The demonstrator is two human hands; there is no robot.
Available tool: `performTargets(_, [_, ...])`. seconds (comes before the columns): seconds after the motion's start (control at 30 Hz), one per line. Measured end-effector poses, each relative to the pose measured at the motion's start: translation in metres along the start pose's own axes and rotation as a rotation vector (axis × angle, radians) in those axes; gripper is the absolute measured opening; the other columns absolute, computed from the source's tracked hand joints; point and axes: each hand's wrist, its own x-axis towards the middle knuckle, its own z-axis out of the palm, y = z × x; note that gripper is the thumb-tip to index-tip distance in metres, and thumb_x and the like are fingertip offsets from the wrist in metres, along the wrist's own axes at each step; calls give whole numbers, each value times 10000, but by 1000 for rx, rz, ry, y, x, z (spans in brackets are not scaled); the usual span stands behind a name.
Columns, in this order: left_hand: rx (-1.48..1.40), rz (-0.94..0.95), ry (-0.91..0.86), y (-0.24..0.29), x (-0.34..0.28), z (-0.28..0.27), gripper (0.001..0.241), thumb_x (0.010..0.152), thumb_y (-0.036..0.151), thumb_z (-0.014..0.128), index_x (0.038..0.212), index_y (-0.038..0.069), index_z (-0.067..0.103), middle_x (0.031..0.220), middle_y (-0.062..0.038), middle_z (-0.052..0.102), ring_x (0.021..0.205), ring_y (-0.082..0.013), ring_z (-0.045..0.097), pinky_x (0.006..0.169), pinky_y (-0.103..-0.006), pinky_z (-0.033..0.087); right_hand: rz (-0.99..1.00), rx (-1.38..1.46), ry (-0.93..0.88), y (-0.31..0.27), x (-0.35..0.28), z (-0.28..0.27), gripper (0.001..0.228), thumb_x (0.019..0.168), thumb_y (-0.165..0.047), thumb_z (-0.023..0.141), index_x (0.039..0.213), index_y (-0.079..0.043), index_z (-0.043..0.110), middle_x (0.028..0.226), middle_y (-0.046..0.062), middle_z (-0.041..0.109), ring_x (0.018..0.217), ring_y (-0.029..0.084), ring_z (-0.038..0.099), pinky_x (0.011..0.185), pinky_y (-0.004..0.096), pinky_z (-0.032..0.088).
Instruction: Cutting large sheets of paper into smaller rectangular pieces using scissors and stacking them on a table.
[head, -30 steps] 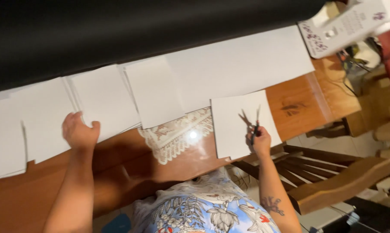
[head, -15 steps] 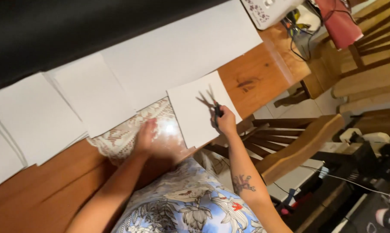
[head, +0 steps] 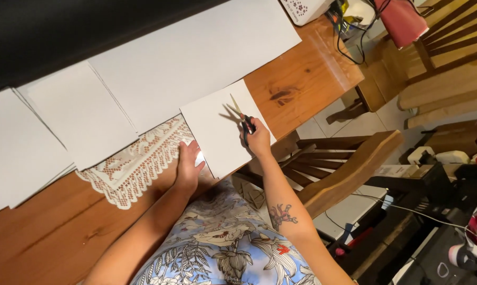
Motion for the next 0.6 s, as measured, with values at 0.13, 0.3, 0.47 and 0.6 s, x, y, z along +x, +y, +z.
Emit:
performTargets(0.13, [21, -15, 11, 3, -3, 9, 934, 990, 776, 119, 1657, 122, 114, 1738, -98, 69, 1604, -282, 49, 1269, -575, 59, 20, 71, 39, -8, -5, -5, 331, 691, -228, 871, 959, -200, 679, 840, 35, 723, 879, 231, 700, 855, 356, 539])
performTargets(0.3, [2, -11, 0, 9, -9, 20, 943, 984, 776, 103, 1653, 111, 114, 1737, -115, 61, 1604, -303, 36, 1269, -577, 48, 36, 35, 83, -18, -7, -10, 328, 691, -223, 874, 965, -212, 695, 853, 36, 740, 918, 249, 729, 857, 359, 547])
performTargets(0.47, [-10, -12, 9, 6, -6, 21, 963, 976, 788, 107, 1653, 103, 104, 1737, -118, 58, 1604, -304, 28, 1265, -588, 35, -2, -18, 91, -14, -1, -2, 292, 705, -191, 838, 960, -214, 697, 903, -28, 764, 959, 190, 735, 901, 342, 550])
performTargets(0.6, [-31, -4, 18, 7, -5, 22, 969, 972, 790, 96, 1654, 102, 102, 1737, -112, 65, 1602, -305, 44, 1261, -587, 35, -35, -29, 104, -1, 3, 3, 283, 720, -195, 831, 967, -228, 697, 929, -61, 773, 962, 160, 734, 921, 339, 548])
